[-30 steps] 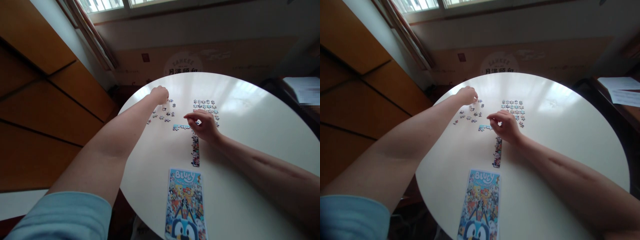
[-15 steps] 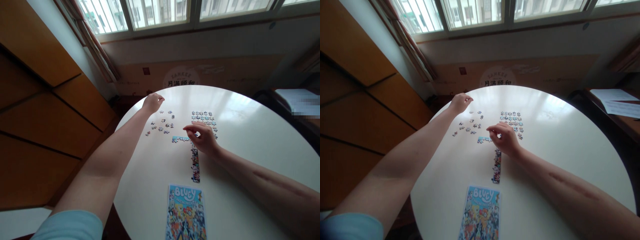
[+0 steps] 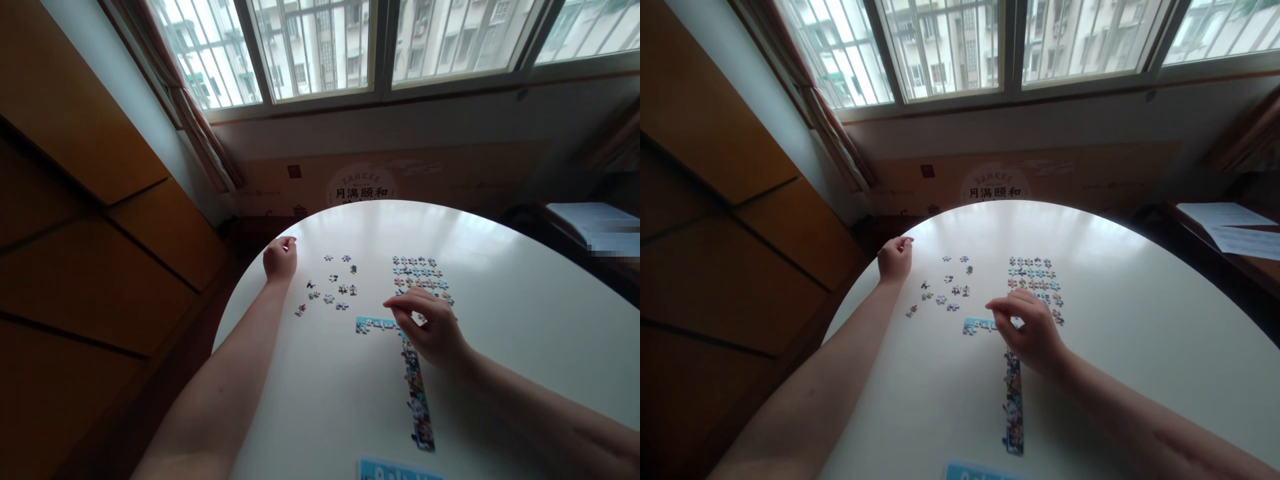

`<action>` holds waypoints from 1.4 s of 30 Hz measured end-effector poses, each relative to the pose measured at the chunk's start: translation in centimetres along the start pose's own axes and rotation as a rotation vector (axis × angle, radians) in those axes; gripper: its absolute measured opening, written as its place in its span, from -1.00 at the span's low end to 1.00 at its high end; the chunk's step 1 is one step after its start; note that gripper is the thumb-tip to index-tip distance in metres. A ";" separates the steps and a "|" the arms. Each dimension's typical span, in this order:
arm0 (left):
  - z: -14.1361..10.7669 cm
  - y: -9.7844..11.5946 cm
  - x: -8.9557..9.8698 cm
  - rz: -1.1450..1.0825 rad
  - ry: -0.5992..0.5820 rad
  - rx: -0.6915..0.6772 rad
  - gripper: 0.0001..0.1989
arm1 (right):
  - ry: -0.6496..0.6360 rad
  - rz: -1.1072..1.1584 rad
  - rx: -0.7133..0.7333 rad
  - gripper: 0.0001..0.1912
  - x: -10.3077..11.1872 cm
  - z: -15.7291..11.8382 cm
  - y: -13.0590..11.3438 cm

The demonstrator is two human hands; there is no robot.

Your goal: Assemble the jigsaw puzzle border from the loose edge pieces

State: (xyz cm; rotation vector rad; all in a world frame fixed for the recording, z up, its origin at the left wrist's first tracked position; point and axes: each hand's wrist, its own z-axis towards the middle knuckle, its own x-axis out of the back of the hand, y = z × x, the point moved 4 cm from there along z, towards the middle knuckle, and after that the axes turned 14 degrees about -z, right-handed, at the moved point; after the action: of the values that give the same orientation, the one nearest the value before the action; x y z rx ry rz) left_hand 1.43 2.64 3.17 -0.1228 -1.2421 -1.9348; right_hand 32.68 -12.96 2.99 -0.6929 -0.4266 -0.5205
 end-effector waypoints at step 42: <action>-0.7 -0.3 -2.3 0.117 -0.349 -0.043 -0.80 | -0.044 0.001 0.104 -0.75 0.3 -0.4 -0.5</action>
State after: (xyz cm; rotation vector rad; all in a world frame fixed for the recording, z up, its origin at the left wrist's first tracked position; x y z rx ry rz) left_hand 3.01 3.49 1.48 -0.5637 -1.3817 -1.8903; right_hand 32.69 -13.66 3.10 -0.6049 -0.4912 -0.4796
